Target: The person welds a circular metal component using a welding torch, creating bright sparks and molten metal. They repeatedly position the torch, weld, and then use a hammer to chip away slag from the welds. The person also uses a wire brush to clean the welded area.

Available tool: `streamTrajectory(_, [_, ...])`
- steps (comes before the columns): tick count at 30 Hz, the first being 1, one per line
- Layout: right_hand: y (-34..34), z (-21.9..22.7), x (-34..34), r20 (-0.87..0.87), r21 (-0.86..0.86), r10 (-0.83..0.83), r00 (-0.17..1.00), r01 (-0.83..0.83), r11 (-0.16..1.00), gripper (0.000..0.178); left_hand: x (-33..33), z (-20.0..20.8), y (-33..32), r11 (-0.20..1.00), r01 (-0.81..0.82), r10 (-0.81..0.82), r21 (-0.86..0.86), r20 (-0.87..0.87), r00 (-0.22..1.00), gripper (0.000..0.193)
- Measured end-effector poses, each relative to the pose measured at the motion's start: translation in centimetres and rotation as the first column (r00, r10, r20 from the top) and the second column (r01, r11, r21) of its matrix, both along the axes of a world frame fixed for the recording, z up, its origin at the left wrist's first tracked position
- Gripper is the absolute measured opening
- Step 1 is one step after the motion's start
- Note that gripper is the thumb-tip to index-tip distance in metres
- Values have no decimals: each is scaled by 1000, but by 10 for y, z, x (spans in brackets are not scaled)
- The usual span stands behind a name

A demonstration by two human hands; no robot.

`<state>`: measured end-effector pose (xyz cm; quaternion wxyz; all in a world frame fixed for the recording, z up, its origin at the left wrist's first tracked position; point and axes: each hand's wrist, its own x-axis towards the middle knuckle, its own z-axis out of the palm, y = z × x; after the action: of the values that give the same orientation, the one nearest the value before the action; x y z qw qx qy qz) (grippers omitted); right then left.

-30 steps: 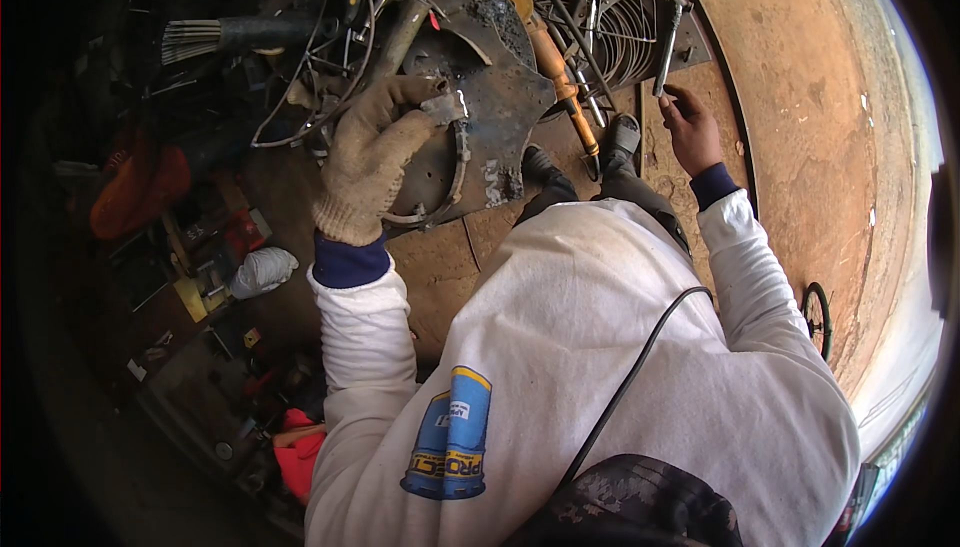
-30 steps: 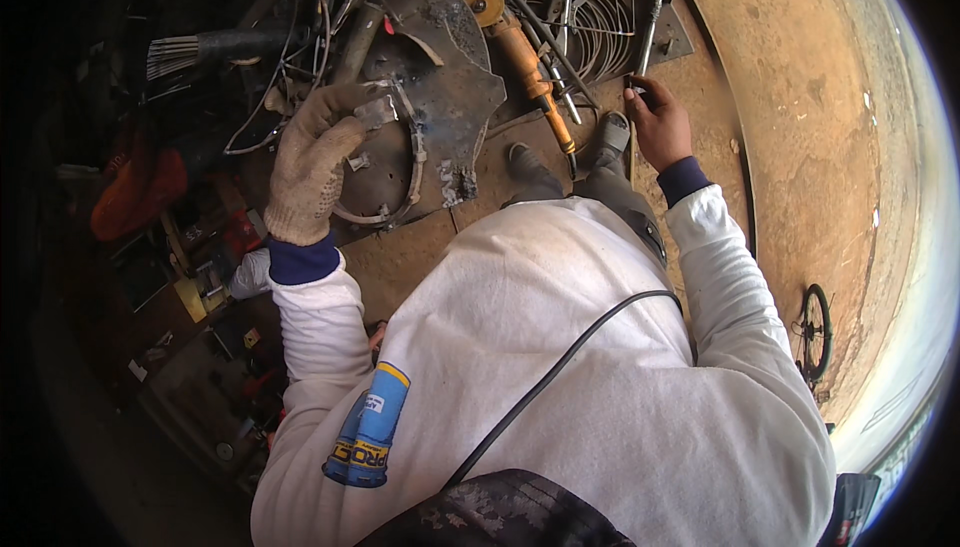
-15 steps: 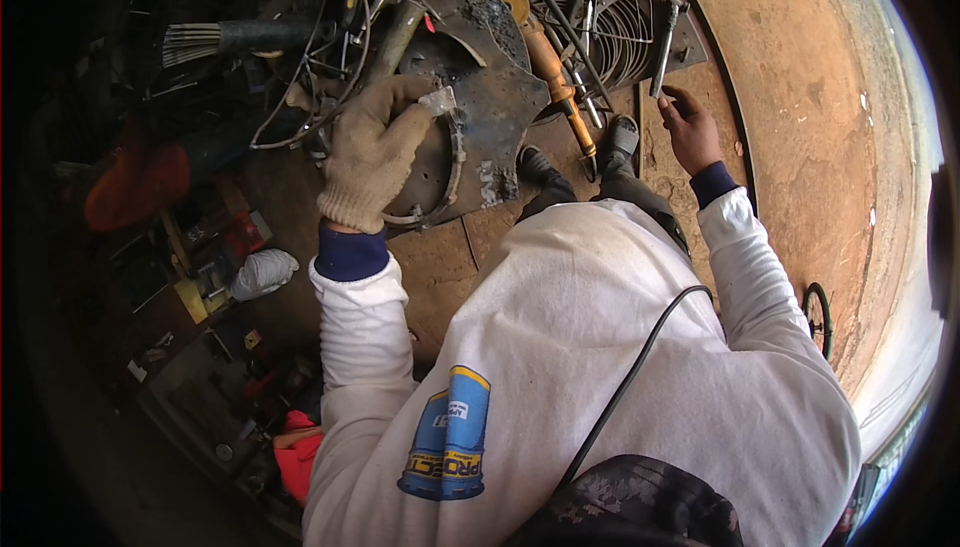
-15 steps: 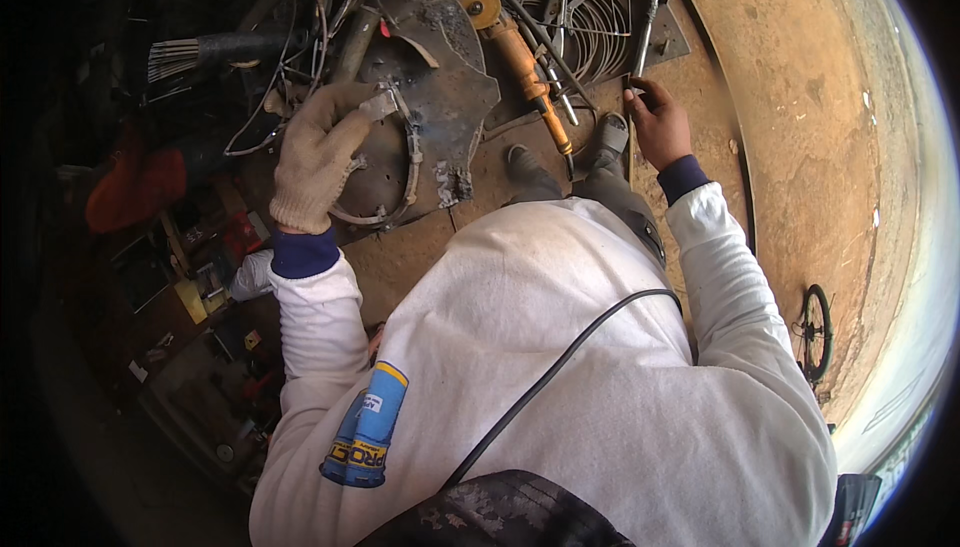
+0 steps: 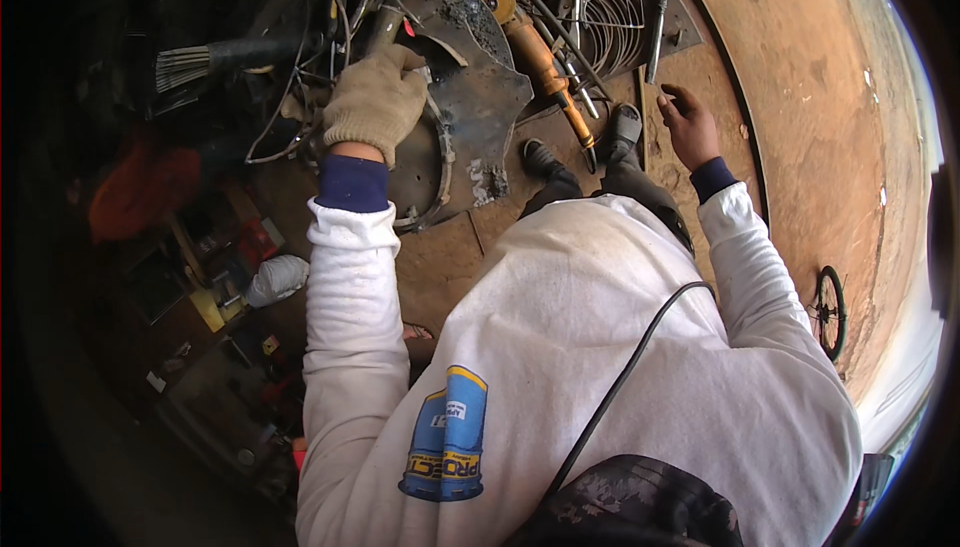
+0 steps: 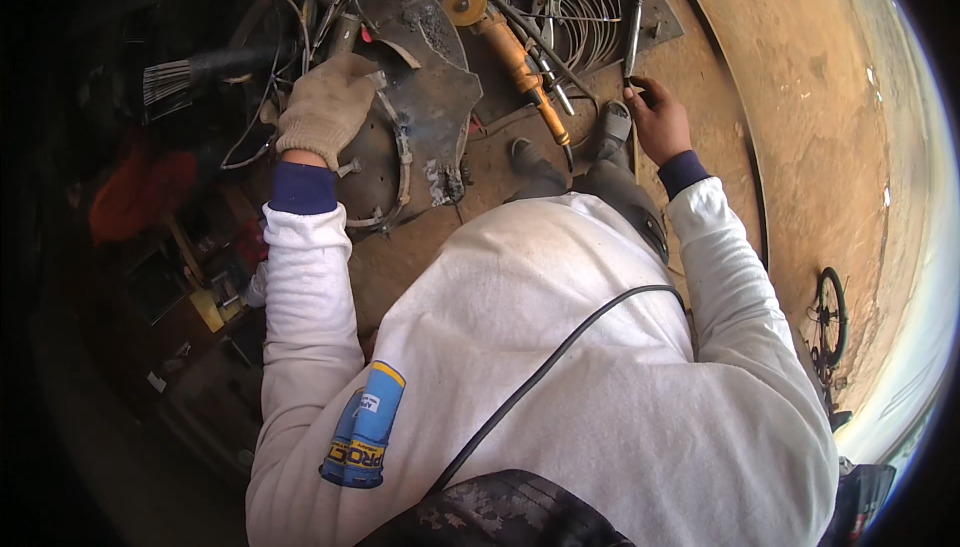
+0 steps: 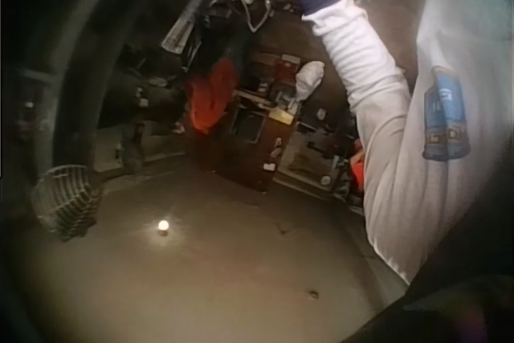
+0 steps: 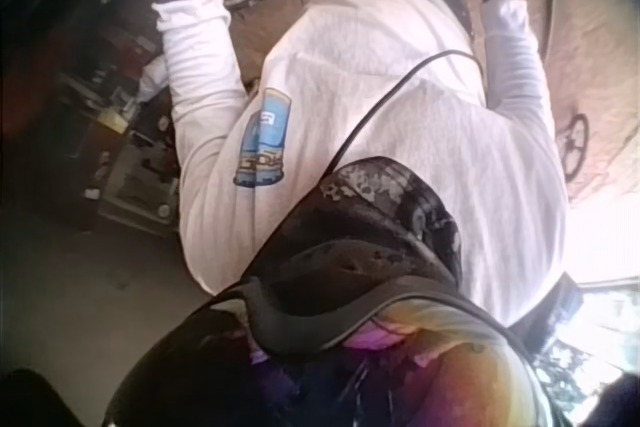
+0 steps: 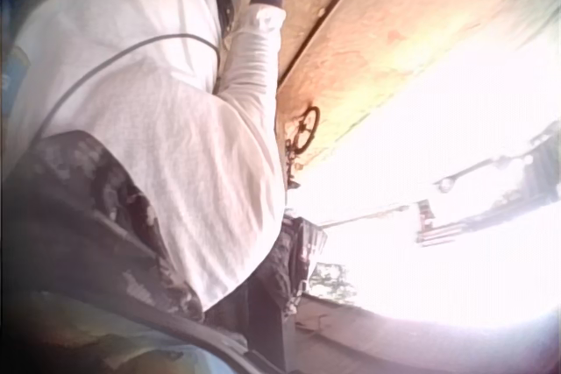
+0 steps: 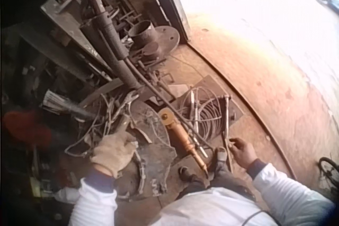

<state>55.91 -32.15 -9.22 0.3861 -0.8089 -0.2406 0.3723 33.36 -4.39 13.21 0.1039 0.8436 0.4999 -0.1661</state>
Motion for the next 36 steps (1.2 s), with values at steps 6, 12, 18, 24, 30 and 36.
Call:
streamTrajectory(6, [-10,-17,4,-23,25,-30,999,30,999,36,6,-9,3,997,81,-82,-14,-181,980,29])
streamTrajectory(12, [-3,0,5,-37,-9,-24,999,24,1000,36,1,-12,7,988,143,-149,-50,-142,979,26])
streamTrajectory(18, [-10,-9,8,-47,17,-36,998,37,999,37,-6,11,4,985,169,-170,-20,-61,984,32])
streamTrajectory(24, [-15,-14,10,-62,49,-41,997,44,998,36,-9,27,4,978,207,-207,13,-8,978,36])
streamTrajectory(30, [-11,-11,9,-30,33,-20,999,20,999,35,-21,-5,4,892,440,-444,103,13,896,35])
streamTrajectory(36, [-11,-3,9,7,3,-6,1000,6,1000,35,-24,-20,6,898,425,-428,116,5,904,27])
